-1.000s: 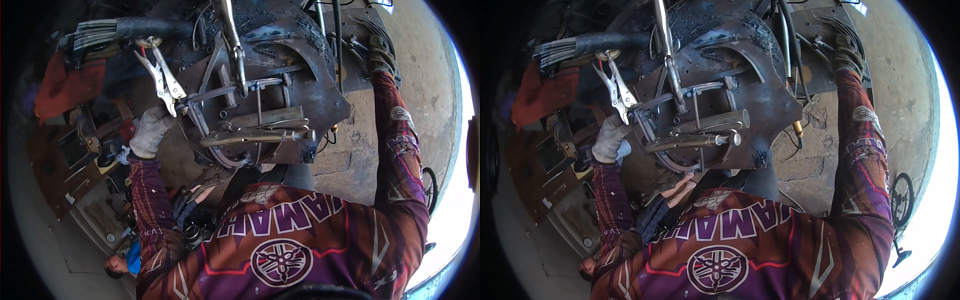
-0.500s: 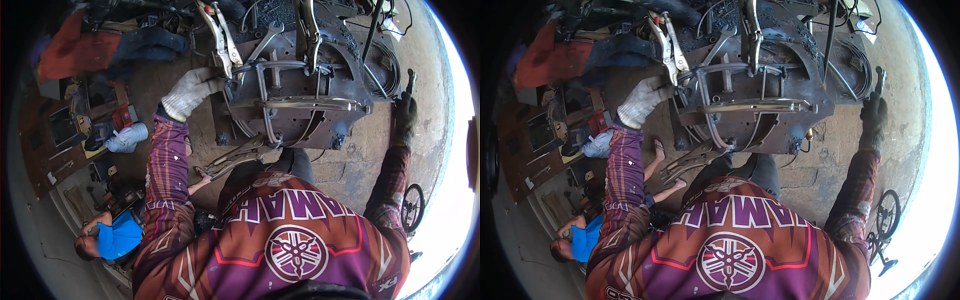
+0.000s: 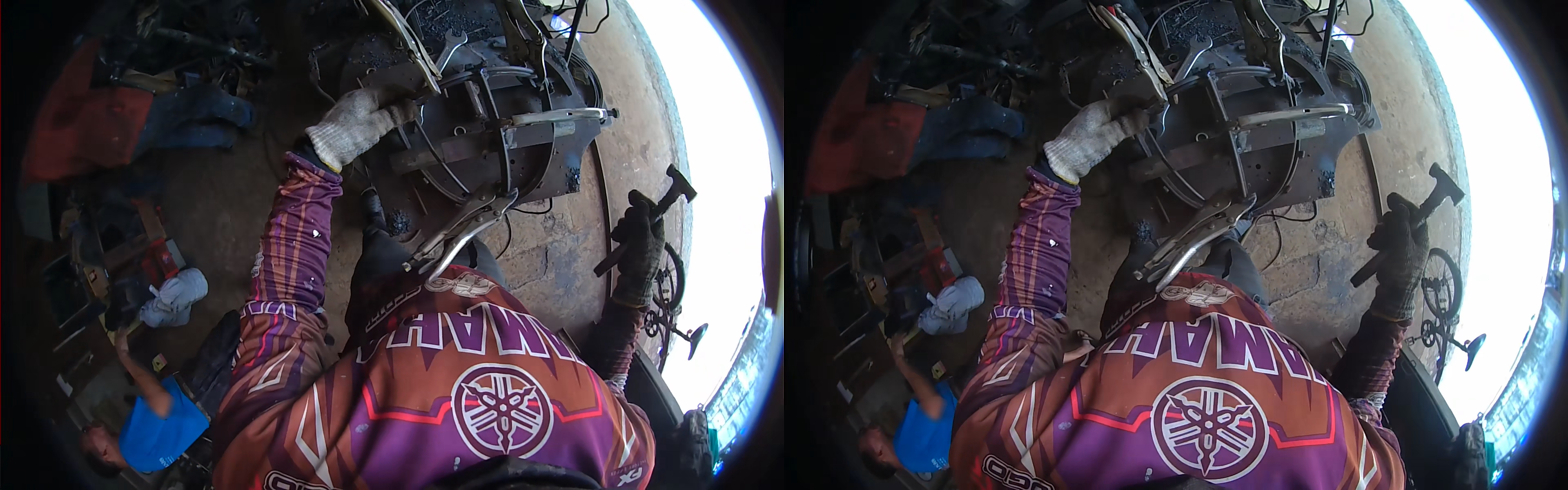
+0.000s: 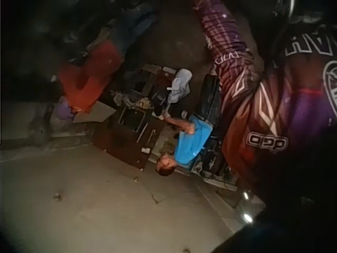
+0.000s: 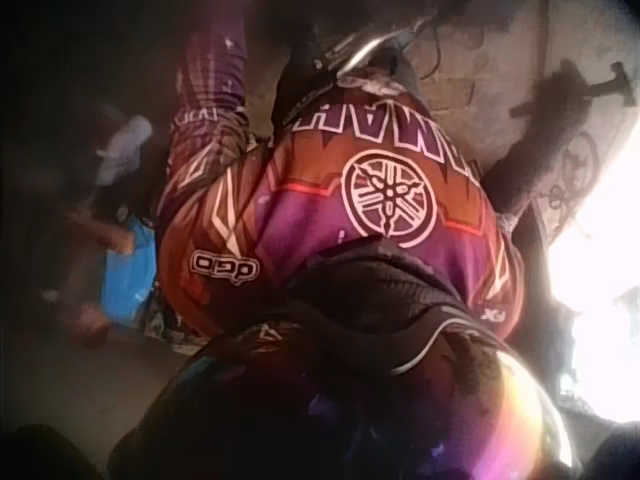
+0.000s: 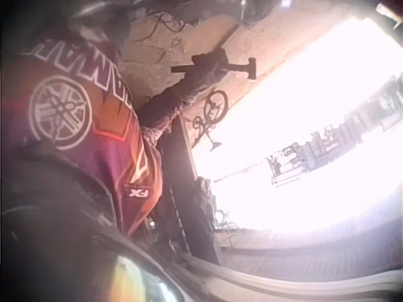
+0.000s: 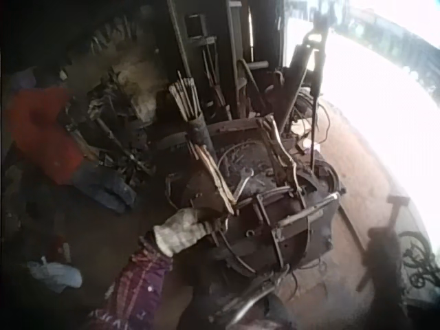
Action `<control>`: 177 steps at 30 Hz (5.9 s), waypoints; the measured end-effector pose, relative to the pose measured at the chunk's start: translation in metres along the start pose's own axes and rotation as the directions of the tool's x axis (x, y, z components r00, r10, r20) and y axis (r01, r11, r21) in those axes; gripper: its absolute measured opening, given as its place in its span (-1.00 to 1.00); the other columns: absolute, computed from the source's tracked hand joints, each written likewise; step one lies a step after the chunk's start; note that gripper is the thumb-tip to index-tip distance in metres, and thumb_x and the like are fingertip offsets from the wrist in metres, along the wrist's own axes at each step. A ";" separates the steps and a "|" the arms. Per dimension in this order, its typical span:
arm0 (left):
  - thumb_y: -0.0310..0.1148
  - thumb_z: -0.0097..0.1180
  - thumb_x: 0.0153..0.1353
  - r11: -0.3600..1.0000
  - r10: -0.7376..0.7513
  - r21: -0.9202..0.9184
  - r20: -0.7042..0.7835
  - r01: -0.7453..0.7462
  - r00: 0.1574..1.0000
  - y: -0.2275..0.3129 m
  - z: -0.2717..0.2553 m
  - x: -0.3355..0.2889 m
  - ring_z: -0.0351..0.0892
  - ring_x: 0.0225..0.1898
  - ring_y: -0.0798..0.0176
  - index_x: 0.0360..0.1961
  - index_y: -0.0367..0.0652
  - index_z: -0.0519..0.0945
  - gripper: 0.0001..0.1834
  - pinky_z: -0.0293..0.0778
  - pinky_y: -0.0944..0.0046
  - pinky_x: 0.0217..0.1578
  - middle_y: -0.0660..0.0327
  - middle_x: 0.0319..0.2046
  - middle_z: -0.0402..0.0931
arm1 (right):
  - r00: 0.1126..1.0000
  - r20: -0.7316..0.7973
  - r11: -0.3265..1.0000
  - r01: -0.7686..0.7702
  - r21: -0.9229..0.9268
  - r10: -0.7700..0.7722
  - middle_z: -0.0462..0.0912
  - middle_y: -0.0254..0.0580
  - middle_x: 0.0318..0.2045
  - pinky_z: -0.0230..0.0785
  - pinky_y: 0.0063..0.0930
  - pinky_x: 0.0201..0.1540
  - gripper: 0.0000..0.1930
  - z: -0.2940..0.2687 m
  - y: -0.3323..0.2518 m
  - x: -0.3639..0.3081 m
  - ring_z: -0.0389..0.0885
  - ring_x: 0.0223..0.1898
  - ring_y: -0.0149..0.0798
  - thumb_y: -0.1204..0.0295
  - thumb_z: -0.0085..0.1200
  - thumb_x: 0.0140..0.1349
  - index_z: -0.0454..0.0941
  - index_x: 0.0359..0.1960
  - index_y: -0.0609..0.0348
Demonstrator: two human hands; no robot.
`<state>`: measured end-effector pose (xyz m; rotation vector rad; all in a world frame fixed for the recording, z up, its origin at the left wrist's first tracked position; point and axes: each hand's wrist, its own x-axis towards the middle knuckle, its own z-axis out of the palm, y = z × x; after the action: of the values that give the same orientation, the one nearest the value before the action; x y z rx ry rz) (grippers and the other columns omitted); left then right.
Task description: The person welds metal pieces onto a metal frame, positions and clamps rods using locking pliers, welds the joints, and grinds the metal assembly with an angle grinder.
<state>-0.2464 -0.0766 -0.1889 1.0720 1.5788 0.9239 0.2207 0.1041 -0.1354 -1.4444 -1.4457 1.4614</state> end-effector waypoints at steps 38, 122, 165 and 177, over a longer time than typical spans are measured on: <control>-0.18 0.19 0.25 0.909 0.375 0.154 0.105 -0.387 0.921 0.020 0.059 0.001 0.65 -0.14 -0.11 -0.14 -0.06 0.68 -0.75 0.53 -0.04 -0.10 0.04 -0.25 0.67 | 0.967 -0.193 0.937 -0.214 -0.275 0.165 0.67 0.01 -0.23 0.49 -0.30 -0.15 -0.63 0.309 -0.030 -0.234 0.68 -0.23 -0.14 0.34 0.13 0.37 0.49 0.12 0.26; -0.28 0.22 0.26 0.974 0.207 -0.211 0.678 -0.083 0.705 0.037 -0.028 -0.086 0.69 -0.20 0.18 0.19 -0.26 0.45 -0.48 0.57 0.22 -0.14 0.04 -0.19 0.66 | 0.942 -0.336 0.864 0.180 0.471 -0.014 0.63 -0.07 -0.01 0.43 -0.31 0.11 -0.60 0.378 -0.064 -0.209 0.60 0.06 -0.22 0.28 0.00 0.46 0.41 0.20 0.26; -0.22 0.13 0.22 0.309 0.125 0.845 0.419 -0.437 0.899 0.068 -0.007 0.062 0.55 0.11 -0.22 0.25 -0.15 0.45 -0.44 0.44 -0.07 0.14 -0.21 0.04 0.57 | 0.869 -0.377 0.904 -0.400 -0.149 0.322 0.60 0.10 0.11 0.38 -0.19 0.22 -0.50 0.338 0.057 -0.334 0.56 0.17 0.06 0.10 0.07 0.38 0.48 0.22 0.15; -0.30 0.30 0.12 0.138 0.768 0.565 0.457 -0.814 0.448 0.076 0.005 -0.011 0.66 -0.23 0.06 -0.18 0.02 0.68 -0.79 0.56 0.04 -0.21 0.20 -0.30 0.67 | 0.863 -0.381 0.883 -0.427 -0.197 0.332 0.60 0.10 0.08 0.38 -0.15 0.20 -0.50 0.307 0.075 -0.339 0.55 0.15 0.10 0.09 0.11 0.34 0.51 0.18 0.14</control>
<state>-0.2249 -0.0625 -0.1162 2.7316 1.2282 0.8538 0.0216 -0.3128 -0.1765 -2.1431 -1.2217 1.1745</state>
